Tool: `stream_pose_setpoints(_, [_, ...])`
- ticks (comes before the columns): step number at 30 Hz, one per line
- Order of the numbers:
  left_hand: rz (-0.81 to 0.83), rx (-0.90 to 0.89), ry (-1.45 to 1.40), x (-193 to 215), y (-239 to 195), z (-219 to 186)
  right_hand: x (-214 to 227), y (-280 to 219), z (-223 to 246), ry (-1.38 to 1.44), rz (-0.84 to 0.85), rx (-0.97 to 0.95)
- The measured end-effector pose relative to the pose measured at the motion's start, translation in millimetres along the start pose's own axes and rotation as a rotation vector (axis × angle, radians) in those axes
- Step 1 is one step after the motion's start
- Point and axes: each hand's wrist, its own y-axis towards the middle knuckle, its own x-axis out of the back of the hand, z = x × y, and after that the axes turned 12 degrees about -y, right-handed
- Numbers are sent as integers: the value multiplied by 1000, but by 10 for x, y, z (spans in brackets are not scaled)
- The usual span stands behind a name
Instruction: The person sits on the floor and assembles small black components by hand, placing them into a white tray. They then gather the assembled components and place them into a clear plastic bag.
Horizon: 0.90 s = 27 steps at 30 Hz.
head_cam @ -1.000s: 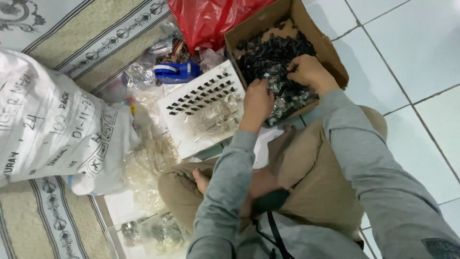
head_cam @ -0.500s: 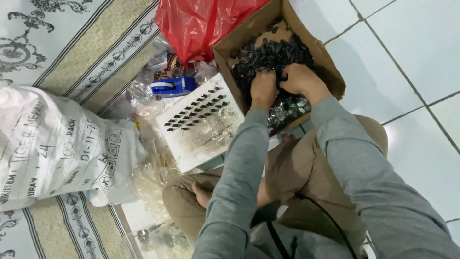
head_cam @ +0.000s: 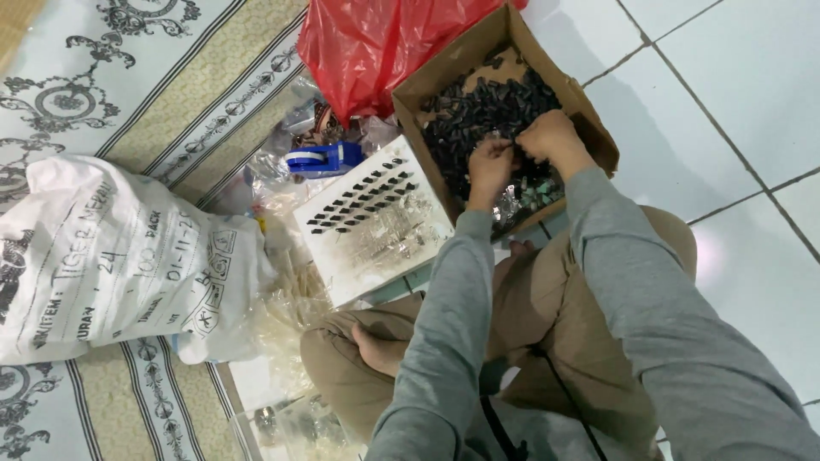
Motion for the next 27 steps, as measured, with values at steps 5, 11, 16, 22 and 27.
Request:
stream_pose_setpoints(5, [-13,-7,-53,-40,-33,85,-28,14,-34,31,-56,-13])
stream_pose_setpoints(11, [-87,-18,197,-32,-38,-30,-93,67,-31,111,-71,-8])
stream_pose_setpoints(16, [-122,-48,606,-173,-115,-127,-383,363,-152,7,-161,-32])
stream_pose_setpoints(22, [-151,-18,663,-153,-236,-347,-325,346,-168,30,-300,-9])
stream_pose_setpoints(27, [-28,-26,453,19,-624,-910,22,-77,46,112,-337,23])
